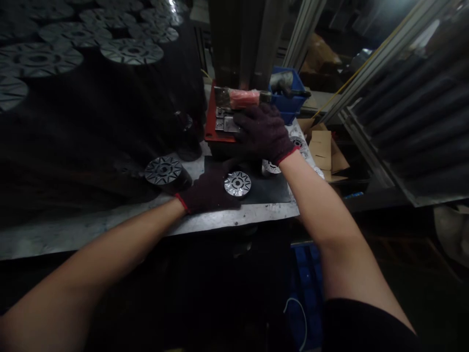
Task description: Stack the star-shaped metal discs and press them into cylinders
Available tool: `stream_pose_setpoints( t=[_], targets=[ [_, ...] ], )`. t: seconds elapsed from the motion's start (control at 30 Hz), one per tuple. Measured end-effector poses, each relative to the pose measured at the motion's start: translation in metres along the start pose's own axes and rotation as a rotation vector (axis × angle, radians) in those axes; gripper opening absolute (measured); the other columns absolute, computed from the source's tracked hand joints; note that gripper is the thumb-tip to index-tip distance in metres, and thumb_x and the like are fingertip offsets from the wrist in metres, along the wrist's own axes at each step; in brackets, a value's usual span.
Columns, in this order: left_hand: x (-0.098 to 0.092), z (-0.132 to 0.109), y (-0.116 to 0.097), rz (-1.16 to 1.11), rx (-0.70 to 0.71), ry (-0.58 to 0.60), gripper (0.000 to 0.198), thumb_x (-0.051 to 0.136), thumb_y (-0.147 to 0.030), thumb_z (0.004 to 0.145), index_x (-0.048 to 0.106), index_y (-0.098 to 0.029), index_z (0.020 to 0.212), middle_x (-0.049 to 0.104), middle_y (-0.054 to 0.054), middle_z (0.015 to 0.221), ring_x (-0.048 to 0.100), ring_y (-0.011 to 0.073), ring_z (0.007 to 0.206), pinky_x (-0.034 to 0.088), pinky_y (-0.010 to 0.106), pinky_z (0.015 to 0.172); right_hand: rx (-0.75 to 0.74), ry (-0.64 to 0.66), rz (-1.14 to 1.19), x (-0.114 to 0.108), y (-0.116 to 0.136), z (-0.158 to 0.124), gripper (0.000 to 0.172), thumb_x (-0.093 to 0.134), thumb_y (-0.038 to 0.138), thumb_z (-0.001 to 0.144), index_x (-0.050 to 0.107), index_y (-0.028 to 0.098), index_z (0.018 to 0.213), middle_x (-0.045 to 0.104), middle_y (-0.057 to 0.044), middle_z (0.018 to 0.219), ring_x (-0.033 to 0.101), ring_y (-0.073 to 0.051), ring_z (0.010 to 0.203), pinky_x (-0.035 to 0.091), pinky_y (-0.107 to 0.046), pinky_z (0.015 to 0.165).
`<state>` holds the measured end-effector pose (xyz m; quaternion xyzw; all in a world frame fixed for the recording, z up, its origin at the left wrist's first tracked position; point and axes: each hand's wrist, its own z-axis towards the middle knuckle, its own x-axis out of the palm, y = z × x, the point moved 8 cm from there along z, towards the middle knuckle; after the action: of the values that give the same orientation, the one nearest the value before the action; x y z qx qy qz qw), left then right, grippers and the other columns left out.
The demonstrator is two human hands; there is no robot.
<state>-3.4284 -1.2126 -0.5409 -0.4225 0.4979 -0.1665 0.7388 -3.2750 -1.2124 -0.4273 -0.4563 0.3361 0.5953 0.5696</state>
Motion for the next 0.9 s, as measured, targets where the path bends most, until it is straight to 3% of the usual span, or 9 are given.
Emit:
stream_pose_setpoints(
  t=[0.1, 0.2, 0.27, 0.33, 0.57, 0.73, 0.8, 0.9],
  targets=[
    [0.001, 0.002, -0.002, 0.022, -0.015, -0.007, 0.130, 0.106, -0.044, 0.061, 0.044, -0.025, 0.174, 0.068, 0.015, 0.160, 0.066, 0.0442, 0.146, 0.057, 0.058, 0.121, 0.134, -0.115, 0.141, 0.005, -0.001, -0.017, 0.036, 0.054, 0.045, 0.113, 0.080, 0.021, 0.119, 0.078, -0.015, 0.130, 0.067, -0.034, 0.128, 0.050, -0.056, 0.117],
    [0.002, 0.003, -0.002, 0.039, -0.049, -0.015, 0.126, 0.104, -0.041, 0.064, 0.044, -0.024, 0.174, 0.069, 0.015, 0.160, 0.068, 0.0420, 0.143, 0.058, 0.056, 0.119, 0.507, -0.245, 0.559, 0.021, 0.004, -0.076, 0.044, 0.051, 0.048, 0.114, 0.072, 0.024, 0.084, 0.075, -0.006, 0.086, 0.070, -0.025, 0.090, 0.058, -0.044, 0.089],
    [0.003, 0.003, -0.001, 0.057, -0.063, -0.015, 0.126, 0.104, -0.040, 0.064, 0.044, -0.026, 0.174, 0.067, 0.014, 0.161, 0.068, 0.0407, 0.144, 0.059, 0.053, 0.119, 0.685, -0.217, 0.830, 0.044, 0.016, -0.113, 0.045, 0.058, 0.053, 0.107, 0.066, 0.025, 0.072, 0.069, -0.003, 0.071, 0.066, -0.022, 0.073, 0.055, -0.040, 0.073],
    [0.004, 0.003, -0.001, 0.083, -0.068, -0.017, 0.125, 0.103, -0.042, 0.065, 0.045, -0.026, 0.174, 0.068, 0.014, 0.160, 0.068, 0.0403, 0.143, 0.059, 0.052, 0.118, 0.743, -0.183, 0.939, 0.057, 0.028, -0.134, 0.042, 0.063, 0.054, 0.100, 0.068, 0.026, 0.070, 0.073, -0.004, 0.072, 0.066, -0.023, 0.071, 0.054, -0.041, 0.071],
    [0.004, 0.003, -0.005, 0.122, -0.080, -0.016, 0.122, 0.101, -0.044, 0.068, 0.045, -0.023, 0.175, 0.071, 0.013, 0.156, 0.071, 0.0391, 0.140, 0.060, 0.049, 0.117, 0.703, -0.150, 0.834, 0.052, 0.036, -0.137, 0.035, 0.063, 0.046, 0.099, 0.079, 0.023, 0.077, 0.081, -0.009, 0.082, 0.074, -0.029, 0.082, 0.057, -0.046, 0.082],
    [0.003, 0.002, -0.004, 0.091, -0.069, -0.031, 0.118, 0.102, -0.051, 0.071, 0.049, -0.026, 0.173, 0.071, 0.012, 0.157, 0.072, 0.0389, 0.140, 0.060, 0.049, 0.117, 0.452, -0.018, 0.543, 0.028, 0.059, -0.135, 0.037, 0.056, 0.041, 0.109, 0.085, 0.020, 0.102, 0.086, -0.012, 0.103, 0.081, -0.031, 0.096, 0.062, -0.046, 0.090],
    [0.003, 0.002, -0.004, 0.064, -0.043, -0.042, 0.117, 0.102, -0.053, 0.071, 0.049, -0.026, 0.172, 0.072, 0.012, 0.156, 0.072, 0.0384, 0.139, 0.061, 0.050, 0.116, 0.340, 0.001, 0.430, 0.014, 0.061, -0.122, 0.036, 0.054, 0.040, 0.112, 0.085, 0.021, 0.117, 0.087, -0.012, 0.111, 0.081, -0.030, 0.103, 0.063, -0.046, 0.095],
    [0.003, 0.002, -0.003, 0.041, 0.011, -0.043, 0.112, 0.100, -0.046, 0.072, 0.050, -0.027, 0.170, 0.073, 0.011, 0.155, 0.072, 0.0373, 0.138, 0.061, 0.050, 0.115, 0.224, -0.076, 0.205, -0.009, 0.040, -0.077, 0.041, 0.059, 0.040, 0.110, 0.076, 0.023, 0.143, 0.080, -0.014, 0.137, 0.073, -0.034, 0.127, 0.058, -0.049, 0.110]
  ],
)
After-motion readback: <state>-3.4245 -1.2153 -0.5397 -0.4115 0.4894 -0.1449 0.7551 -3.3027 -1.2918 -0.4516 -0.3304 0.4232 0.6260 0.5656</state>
